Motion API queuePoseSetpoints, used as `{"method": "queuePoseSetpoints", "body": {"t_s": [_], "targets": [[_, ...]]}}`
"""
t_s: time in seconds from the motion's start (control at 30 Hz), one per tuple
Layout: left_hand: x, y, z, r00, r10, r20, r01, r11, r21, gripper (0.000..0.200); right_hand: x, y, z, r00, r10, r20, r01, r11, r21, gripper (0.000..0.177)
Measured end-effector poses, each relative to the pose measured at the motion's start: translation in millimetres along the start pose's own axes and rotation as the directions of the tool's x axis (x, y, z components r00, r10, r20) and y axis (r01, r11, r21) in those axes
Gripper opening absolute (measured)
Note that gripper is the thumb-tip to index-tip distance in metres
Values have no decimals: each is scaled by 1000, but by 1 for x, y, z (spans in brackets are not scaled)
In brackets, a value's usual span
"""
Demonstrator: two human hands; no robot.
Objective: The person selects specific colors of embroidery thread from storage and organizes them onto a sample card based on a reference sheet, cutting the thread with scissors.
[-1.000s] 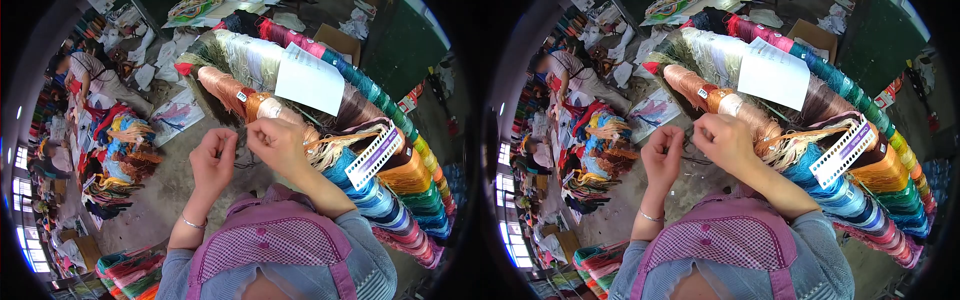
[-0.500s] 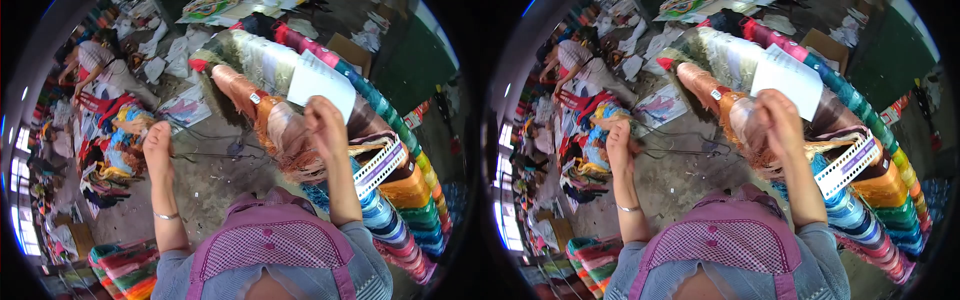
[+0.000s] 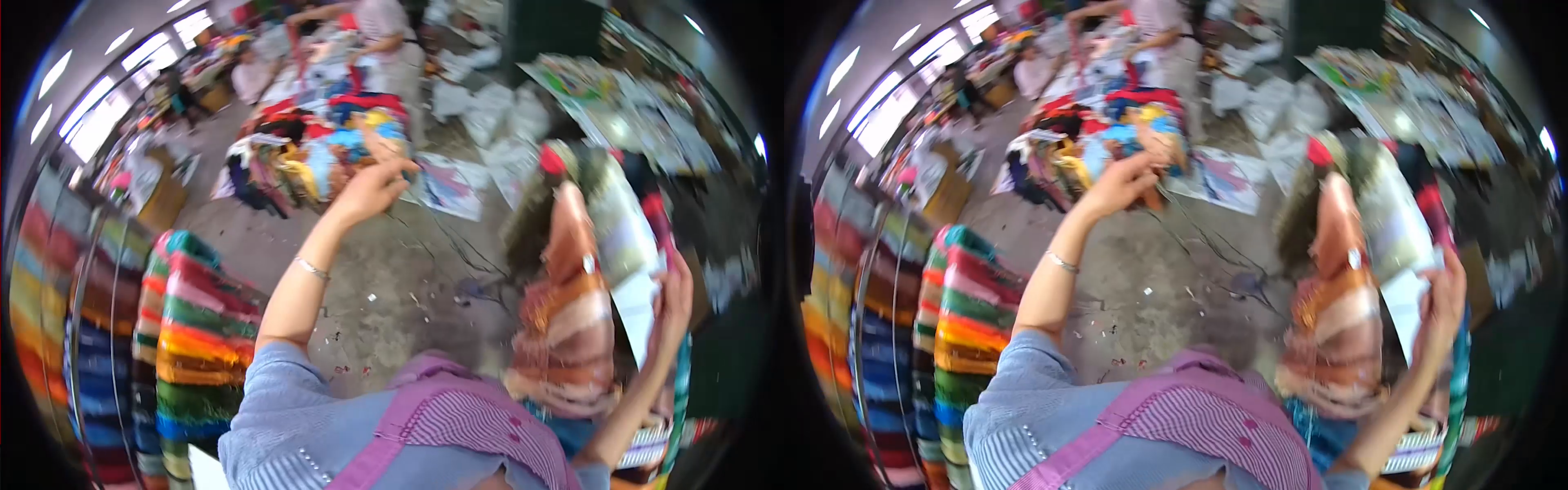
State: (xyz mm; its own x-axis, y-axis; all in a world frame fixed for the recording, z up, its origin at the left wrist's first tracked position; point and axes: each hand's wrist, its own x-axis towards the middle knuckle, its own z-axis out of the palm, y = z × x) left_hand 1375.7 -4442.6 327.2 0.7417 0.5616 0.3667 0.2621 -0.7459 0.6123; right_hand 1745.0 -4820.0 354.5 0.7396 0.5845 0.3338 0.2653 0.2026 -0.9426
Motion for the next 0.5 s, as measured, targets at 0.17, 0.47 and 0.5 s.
{"method": "queuePoseSetpoints", "body": {"t_s": [0.17, 0.47, 0.5], "targets": [[-55, -85, -62, 966, -183, -184, 237, 911, 339, 28, 44, 12, -91, 969, -145, 201, 247, 508, -825, 12], [-227, -294, -146, 682, -570, -458, 699, 323, 638, 29, 33, -2, -209, 862, -306, -405, -432, -22, -902, 33], [-237, -320, -152, 684, -675, -277, 660, 410, 630, 34, 26, -7, -204, 835, -289, -468, -467, 78, -881, 35]]}}
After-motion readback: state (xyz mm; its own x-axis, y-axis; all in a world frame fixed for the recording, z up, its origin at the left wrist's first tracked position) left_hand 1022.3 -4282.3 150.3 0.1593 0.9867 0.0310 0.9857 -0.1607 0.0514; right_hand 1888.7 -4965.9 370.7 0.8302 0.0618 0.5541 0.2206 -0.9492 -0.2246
